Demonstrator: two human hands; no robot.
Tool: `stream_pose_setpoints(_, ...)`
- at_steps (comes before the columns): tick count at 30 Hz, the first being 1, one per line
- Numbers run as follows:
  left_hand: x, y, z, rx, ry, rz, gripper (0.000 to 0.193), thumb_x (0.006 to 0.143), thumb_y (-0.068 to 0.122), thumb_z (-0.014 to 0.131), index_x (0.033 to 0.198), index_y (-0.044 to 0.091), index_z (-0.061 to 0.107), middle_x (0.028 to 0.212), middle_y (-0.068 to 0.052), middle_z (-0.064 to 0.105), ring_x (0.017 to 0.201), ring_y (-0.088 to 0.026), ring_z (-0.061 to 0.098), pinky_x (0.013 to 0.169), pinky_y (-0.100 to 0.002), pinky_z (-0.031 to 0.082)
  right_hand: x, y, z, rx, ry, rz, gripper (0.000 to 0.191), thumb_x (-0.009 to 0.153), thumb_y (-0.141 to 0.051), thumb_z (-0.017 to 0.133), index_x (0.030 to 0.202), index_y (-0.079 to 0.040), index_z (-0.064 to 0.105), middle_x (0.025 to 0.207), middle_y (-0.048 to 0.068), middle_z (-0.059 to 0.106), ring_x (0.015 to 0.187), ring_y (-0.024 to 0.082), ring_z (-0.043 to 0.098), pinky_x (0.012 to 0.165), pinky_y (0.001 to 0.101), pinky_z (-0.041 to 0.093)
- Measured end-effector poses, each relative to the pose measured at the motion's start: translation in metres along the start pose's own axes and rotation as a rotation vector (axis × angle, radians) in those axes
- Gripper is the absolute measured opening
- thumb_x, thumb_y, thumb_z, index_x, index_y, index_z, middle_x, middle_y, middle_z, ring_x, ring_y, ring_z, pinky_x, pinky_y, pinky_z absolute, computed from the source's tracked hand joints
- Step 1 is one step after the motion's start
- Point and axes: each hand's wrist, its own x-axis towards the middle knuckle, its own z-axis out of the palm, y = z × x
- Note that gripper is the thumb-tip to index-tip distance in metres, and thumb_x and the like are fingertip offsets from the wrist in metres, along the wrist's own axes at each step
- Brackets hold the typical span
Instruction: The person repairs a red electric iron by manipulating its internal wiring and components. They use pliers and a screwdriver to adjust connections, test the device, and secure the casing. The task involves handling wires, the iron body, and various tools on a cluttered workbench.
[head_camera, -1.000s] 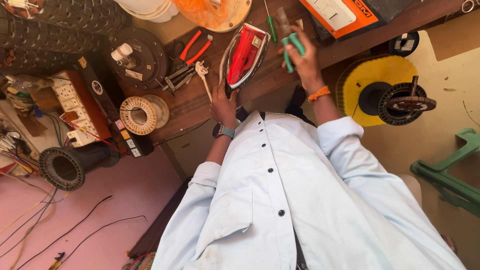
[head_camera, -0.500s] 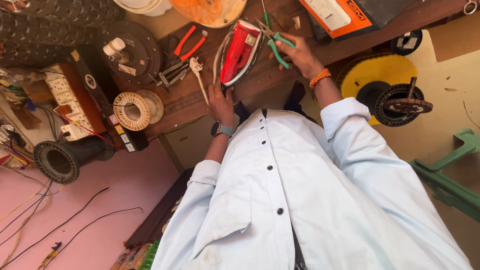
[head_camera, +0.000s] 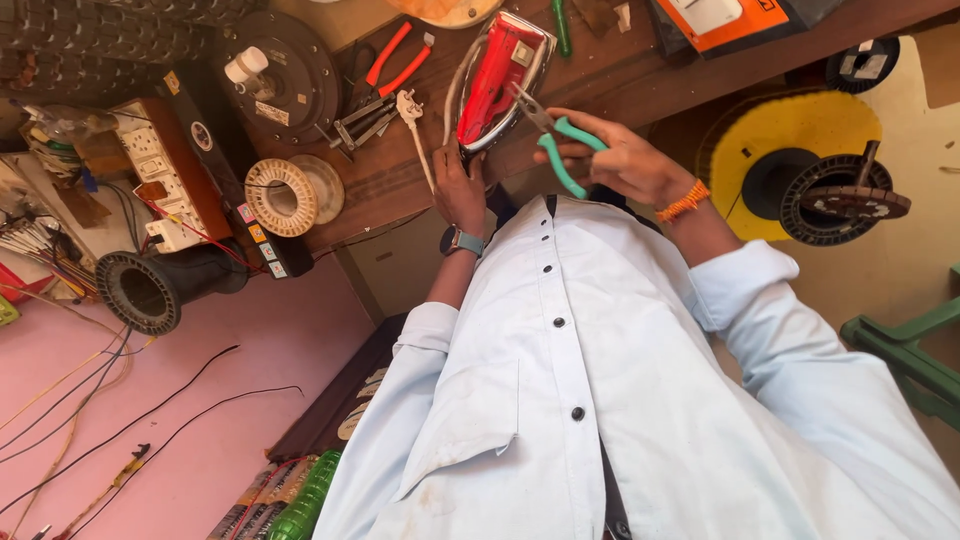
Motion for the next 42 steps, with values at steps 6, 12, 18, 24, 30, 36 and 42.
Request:
stream_pose_setpoints(6,0.0,0.002,-0.001,-0.015,-0.007,-0.046,0.053,0.086,0.031,0.081,0.134,0.018,0.064,0.119,-0.002,0.064,0.095,-0.028,0.07,0.077,-0.044,0.057,0.036,0.011,-0.003,-0.039,0.208,0.239,0.089,0.071,0.014,0.035,0.158,-0.001,0.024,0.149,0.024,0.049,0.123,0.039,0.066,0.09,0.0458,0.062)
stream_pose_setpoints(12,-0.01,-0.002,-0.013,-0.328,0.072,0.027,0.059,0.091,0.02,0.076,0.146,0.012,0.055,0.132,-0.01,0.062,0.119,-0.03,0.064,0.099,-0.042,0.052,0.054,0.008,0.003,-0.092,0.245,0.3,0.074,0.087,0.01,0.038,0.159,-0.003,0.026,0.15,0.029,0.047,0.116,0.045,0.066,0.089,0.0577,0.061)
stream_pose_setpoints(18,0.024,-0.019,-0.037,-0.64,-0.135,0.152,0.063,0.089,0.01,0.08,0.147,0.016,0.056,0.136,-0.006,0.067,0.13,-0.03,0.054,0.115,-0.043,0.047,0.059,-0.023,0.002,0.013,0.261,0.502,0.076,0.084,0.011,0.037,0.158,-0.003,0.026,0.151,0.03,0.04,0.12,0.055,0.062,0.092,0.0653,0.054)
stream_pose_setpoints(24,0.067,-0.027,-0.045,-0.668,-0.365,0.499,0.085,0.073,0.008,0.087,0.149,0.015,0.051,0.146,-0.009,0.054,0.13,-0.034,0.051,0.113,-0.045,0.041,0.059,-0.052,0.019,-0.047,0.266,0.564,0.082,0.076,0.013,0.033,0.157,0.0,0.028,0.154,0.032,0.04,0.124,0.056,0.058,0.095,0.0667,0.054)
stream_pose_setpoints(30,0.105,-0.046,-0.032,-0.447,-0.615,0.659,0.083,0.076,-0.014,0.064,0.149,0.025,0.059,0.142,0.001,0.06,0.113,-0.03,0.058,0.104,-0.042,0.051,0.068,-0.074,0.048,-0.141,0.362,0.641,0.087,0.072,0.015,0.029,0.157,0.0,0.028,0.155,0.031,0.042,0.123,0.053,0.06,0.099,0.0587,0.055)
stream_pose_setpoints(36,0.11,-0.041,-0.01,-0.208,-0.402,0.842,0.045,0.091,0.001,0.069,0.129,0.026,0.071,0.139,-0.001,0.058,0.097,-0.027,0.063,0.077,-0.039,0.056,0.085,-0.081,0.067,-0.253,0.494,0.692,0.081,0.078,0.013,0.029,0.158,-0.001,0.03,0.154,0.029,0.046,0.118,0.051,0.063,0.097,0.049,0.057)
stream_pose_setpoints(42,0.111,-0.051,-0.005,-0.457,-0.355,0.817,0.047,0.087,0.009,0.069,0.13,0.027,0.073,0.126,0.006,0.059,0.091,-0.023,0.06,0.074,-0.037,0.054,0.102,-0.092,0.071,-0.314,0.547,0.787,0.075,0.082,0.013,0.033,0.156,0.002,0.033,0.149,0.029,0.051,0.114,0.048,0.065,0.093,0.0498,0.058)
